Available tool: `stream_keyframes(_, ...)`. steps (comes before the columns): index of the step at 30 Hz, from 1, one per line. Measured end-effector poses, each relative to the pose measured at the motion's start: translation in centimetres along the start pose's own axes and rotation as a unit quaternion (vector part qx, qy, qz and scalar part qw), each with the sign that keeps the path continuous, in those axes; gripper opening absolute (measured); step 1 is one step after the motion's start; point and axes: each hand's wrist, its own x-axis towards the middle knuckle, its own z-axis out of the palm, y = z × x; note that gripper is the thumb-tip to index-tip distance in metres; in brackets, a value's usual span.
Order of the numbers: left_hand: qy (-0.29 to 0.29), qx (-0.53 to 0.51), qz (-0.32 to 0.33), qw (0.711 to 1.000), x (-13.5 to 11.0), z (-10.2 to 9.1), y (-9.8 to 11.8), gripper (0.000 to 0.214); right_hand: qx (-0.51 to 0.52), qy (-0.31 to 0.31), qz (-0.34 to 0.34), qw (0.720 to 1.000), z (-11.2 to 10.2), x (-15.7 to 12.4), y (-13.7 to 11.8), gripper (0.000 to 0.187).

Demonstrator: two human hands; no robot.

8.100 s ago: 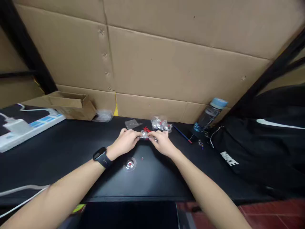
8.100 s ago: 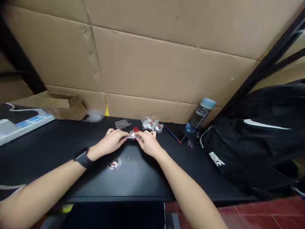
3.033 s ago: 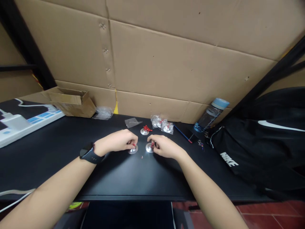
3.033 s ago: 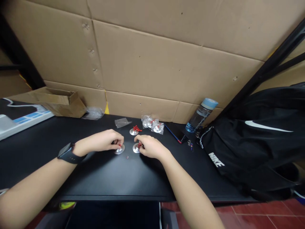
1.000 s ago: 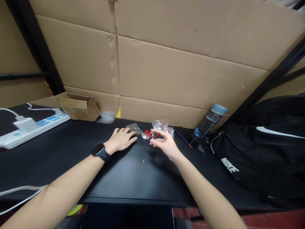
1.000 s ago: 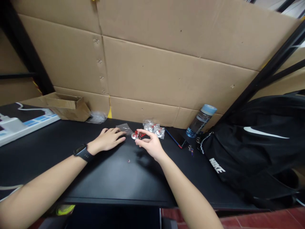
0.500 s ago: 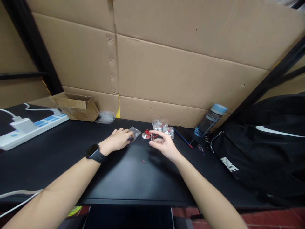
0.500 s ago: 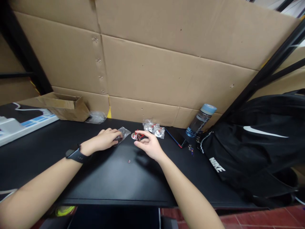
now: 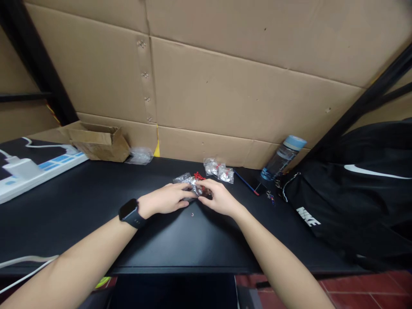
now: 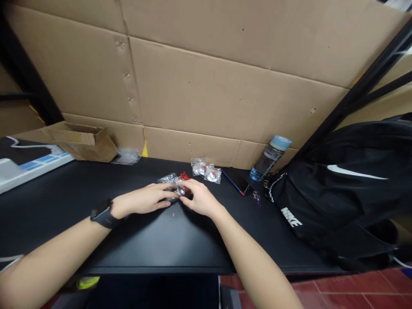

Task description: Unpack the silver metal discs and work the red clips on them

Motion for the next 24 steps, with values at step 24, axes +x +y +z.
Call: stream_keyframes(24,0.036,0.017,-0.055,0.998,0.7,0.0,0.5,0.028,-0.077,-0.063,0.035,0.994,-0.9,0.0,0.1,0.026)
